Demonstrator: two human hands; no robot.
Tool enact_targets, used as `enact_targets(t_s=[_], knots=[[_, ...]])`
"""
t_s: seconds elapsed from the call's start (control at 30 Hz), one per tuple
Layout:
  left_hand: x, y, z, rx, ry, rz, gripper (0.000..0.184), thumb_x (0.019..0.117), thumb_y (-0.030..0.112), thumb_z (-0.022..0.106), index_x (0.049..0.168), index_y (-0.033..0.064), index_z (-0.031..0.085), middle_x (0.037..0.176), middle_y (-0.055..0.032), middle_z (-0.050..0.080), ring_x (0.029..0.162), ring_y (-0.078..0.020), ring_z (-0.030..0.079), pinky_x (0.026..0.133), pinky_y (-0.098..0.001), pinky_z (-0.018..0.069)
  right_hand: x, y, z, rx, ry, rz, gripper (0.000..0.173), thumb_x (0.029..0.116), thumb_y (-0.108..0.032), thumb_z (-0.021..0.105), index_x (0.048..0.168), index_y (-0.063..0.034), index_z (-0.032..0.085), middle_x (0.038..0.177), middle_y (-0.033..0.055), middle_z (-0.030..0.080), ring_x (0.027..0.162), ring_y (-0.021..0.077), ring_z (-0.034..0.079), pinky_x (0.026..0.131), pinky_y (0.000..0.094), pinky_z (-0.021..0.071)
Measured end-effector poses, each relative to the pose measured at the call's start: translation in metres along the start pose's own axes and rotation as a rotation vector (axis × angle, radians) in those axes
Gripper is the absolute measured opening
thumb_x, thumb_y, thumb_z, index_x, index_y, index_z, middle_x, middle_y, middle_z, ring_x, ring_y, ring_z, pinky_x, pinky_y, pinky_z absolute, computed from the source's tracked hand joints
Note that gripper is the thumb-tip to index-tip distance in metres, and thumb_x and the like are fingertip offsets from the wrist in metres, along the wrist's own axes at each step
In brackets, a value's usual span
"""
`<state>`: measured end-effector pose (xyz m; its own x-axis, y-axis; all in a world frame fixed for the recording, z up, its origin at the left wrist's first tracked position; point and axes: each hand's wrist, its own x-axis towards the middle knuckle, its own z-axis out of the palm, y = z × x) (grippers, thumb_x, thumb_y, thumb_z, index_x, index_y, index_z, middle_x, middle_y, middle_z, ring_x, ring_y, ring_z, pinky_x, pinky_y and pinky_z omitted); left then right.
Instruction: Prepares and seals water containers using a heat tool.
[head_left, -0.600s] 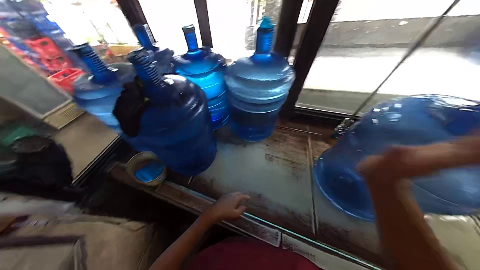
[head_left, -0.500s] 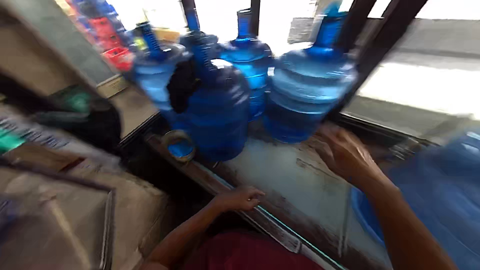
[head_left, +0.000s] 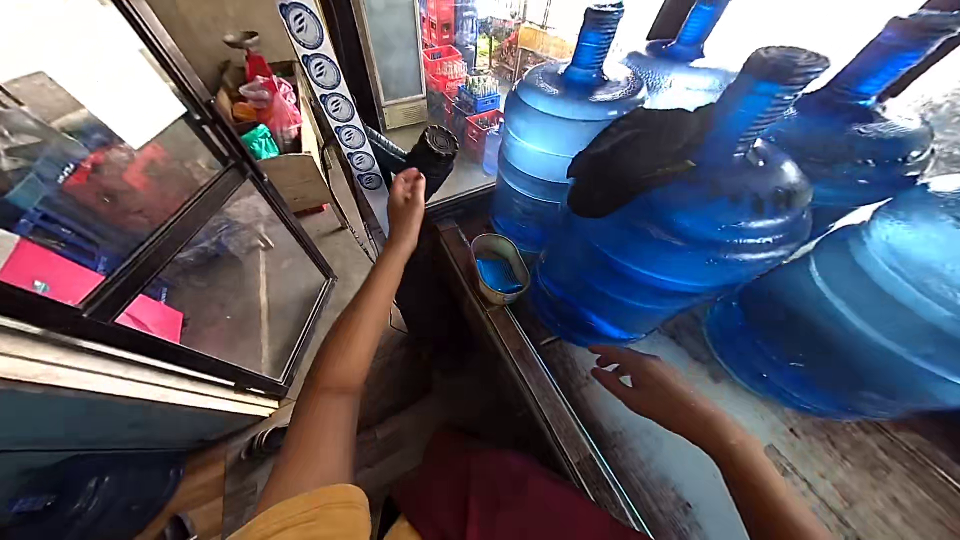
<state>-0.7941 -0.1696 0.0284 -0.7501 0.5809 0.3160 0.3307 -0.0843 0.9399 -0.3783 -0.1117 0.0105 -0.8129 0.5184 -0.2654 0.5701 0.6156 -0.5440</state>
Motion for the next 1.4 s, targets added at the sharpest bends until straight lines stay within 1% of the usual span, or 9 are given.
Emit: enact_targets(t_s=[0.13,0.27,0.37,0.5,0.67,0.87,1.0,1.17,1.4], knots=[[0.045,-0.01,-0.015,0.092,0.207,-0.162,0.064,0.1079,0.037,0.047,0.148,-0.0119,0.035,0.139,-0.0338,0.053,0.13,-0.0385,0.054,0.11,-0.0492,0.0431,0.005,-0.014,0.012,0.048,-0.056,-0.054,0.046,0.1041,-0.024,0.056,0.141,0.0036,0.056,0.122,0.0248,0.068,0.108,0.04,0.069,0.096,0.0564,0.0526],[0.068,-0.021,-0.011,0.027,0.233,-0.233,0.077,0.1048,0.043,0.054,0.154,-0.0101,0.025,0.154,-0.0313,0.038,0.144,-0.0357,0.041,0.119,-0.0467,0.0344,0.002,-0.014,0.028,0.097,-0.097,-0.044,0.047,0.1037,-0.024,0.055,0.141,0.0038,0.056,0.121,0.024,0.069,0.108,0.0393,0.069,0.096,0.0562,0.0528],[0.08,-0.029,0.003,-0.059,0.334,-0.216,0.069,0.1052,0.041,0.053,0.15,-0.0075,0.033,0.143,-0.028,0.051,0.13,-0.0308,0.053,0.11,-0.0438,0.0426,-0.004,-0.008,0.044,0.137,-0.129,0.001,0.046,0.104,-0.025,0.056,0.141,0.003,0.056,0.121,0.024,0.069,0.107,0.0398,0.07,0.095,0.0567,0.053],[0.089,-0.044,0.013,-0.201,0.422,-0.116,0.061,0.1061,0.034,0.054,0.147,-0.0076,0.038,0.141,-0.0254,0.053,0.129,-0.026,0.053,0.11,-0.0383,0.0427,-0.018,0.008,0.068,0.251,-0.17,0.078,0.045,0.1044,-0.021,0.057,0.142,0.004,0.055,0.122,0.0258,0.069,0.106,0.0405,0.07,0.095,0.0539,0.0541],[0.091,-0.061,0.002,-0.212,0.32,-0.02,0.064,0.1051,0.034,0.055,0.15,-0.0043,0.032,0.141,-0.0235,0.052,0.125,-0.0242,0.057,0.104,-0.0397,0.0507,-0.034,0.032,0.1,0.371,-0.138,0.131,0.045,0.1032,-0.021,0.057,0.14,0.0052,0.056,0.12,0.025,0.07,0.104,0.0383,0.071,0.094,0.0513,0.055],[0.06,-0.028,-0.001,-0.541,0.209,-0.006,0.048,0.1078,0.035,0.043,0.142,0.0015,0.046,0.132,-0.0148,0.06,0.119,-0.0203,0.061,0.103,-0.0404,0.0521,-0.029,0.037,0.117,0.394,-0.15,0.139,0.045,0.1027,-0.023,0.058,0.139,0.0042,0.058,0.121,0.025,0.069,0.106,0.038,0.07,0.095,0.0522,0.0543],[0.056,0.023,0.007,-0.63,0.241,-0.141,0.048,0.1091,0.041,0.041,0.141,0.006,0.048,0.127,-0.0124,0.064,0.115,-0.0209,0.064,0.097,-0.0435,0.0549,-0.021,0.026,0.112,0.364,-0.183,0.129,0.045,0.1035,-0.023,0.056,0.14,0.0031,0.057,0.124,0.0239,0.068,0.109,0.0376,0.069,0.097,0.0512,0.0535],[0.053,0.059,0.014,-0.631,0.253,-0.238,0.055,0.1075,0.049,0.042,0.148,0.0115,0.045,0.139,-0.011,0.059,0.125,-0.0219,0.059,0.101,-0.0464,0.0518,-0.02,0.02,0.11,0.334,-0.182,0.097,0.044,0.1046,-0.023,0.055,0.14,0.0035,0.056,0.125,0.0245,0.068,0.109,0.0385,0.069,0.097,0.0517,0.0532],[0.033,0.071,0.002,-0.629,0.179,-0.207,0.046,0.1099,0.043,0.039,0.143,0.0132,0.048,0.13,-0.0056,0.063,0.117,-0.0151,0.062,0.098,-0.0389,0.0532,-0.009,-0.001,0.081,0.348,0.194,-0.144,0.041,0.101,-0.019,0.058,0.133,0.0065,0.062,0.117,0.0241,0.071,0.103,0.0331,0.072,0.095,0.0465,0.0566]])
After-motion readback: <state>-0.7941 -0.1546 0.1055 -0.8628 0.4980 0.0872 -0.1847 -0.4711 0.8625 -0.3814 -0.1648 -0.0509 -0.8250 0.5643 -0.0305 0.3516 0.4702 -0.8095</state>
